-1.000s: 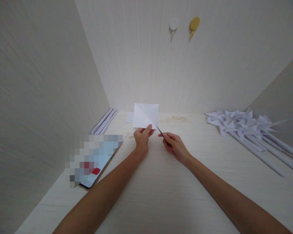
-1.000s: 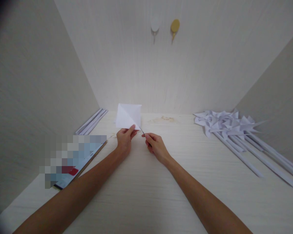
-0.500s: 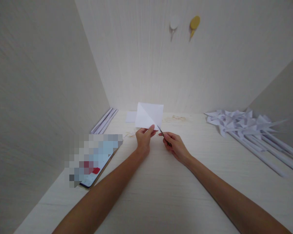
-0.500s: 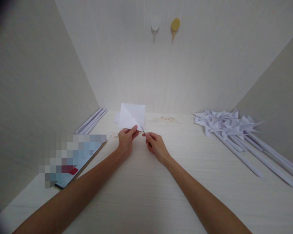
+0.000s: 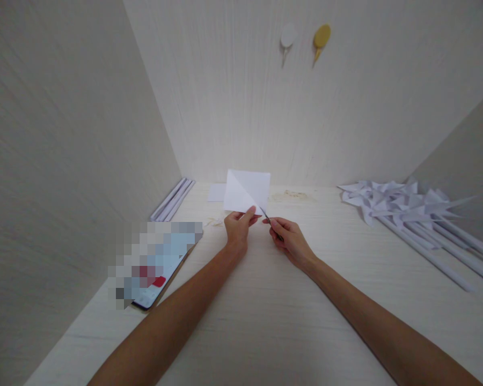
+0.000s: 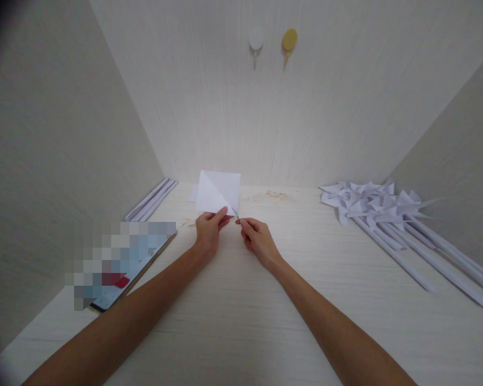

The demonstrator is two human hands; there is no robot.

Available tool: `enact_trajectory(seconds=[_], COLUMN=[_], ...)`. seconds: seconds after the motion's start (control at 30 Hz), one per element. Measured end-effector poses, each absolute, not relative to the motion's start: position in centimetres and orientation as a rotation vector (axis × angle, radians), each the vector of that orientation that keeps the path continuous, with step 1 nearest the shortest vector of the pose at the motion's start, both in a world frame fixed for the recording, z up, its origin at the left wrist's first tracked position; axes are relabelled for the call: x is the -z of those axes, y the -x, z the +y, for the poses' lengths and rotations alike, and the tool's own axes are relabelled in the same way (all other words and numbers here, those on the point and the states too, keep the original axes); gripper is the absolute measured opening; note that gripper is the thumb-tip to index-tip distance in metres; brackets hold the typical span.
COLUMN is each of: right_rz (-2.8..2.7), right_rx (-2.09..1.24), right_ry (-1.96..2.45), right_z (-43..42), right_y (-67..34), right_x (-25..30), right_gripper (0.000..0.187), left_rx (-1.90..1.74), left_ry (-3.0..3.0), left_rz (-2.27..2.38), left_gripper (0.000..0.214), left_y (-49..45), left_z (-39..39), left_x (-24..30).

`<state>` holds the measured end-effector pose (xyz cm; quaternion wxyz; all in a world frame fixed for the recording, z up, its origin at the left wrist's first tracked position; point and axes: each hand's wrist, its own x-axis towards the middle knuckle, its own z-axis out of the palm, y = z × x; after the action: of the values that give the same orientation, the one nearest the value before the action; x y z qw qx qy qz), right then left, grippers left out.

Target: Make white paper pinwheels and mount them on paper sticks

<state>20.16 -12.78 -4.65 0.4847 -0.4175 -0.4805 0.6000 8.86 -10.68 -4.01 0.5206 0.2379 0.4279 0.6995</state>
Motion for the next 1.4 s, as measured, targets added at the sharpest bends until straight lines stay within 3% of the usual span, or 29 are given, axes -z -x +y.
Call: enact_trajectory(seconds=[1.4], right_rz=[-1.077], right_rx=[-1.459], right_ry=[0.982], right_z=[-12.81], right_y=[-20.21], right_x=[4.61], right_gripper=[0.034], left_rx=[-1.638], left_ry=[-0.675], left_rz=[1.039], left_gripper=[0.020], left_y=[-9.04], left_z=[-10.90], left_x=[4.30])
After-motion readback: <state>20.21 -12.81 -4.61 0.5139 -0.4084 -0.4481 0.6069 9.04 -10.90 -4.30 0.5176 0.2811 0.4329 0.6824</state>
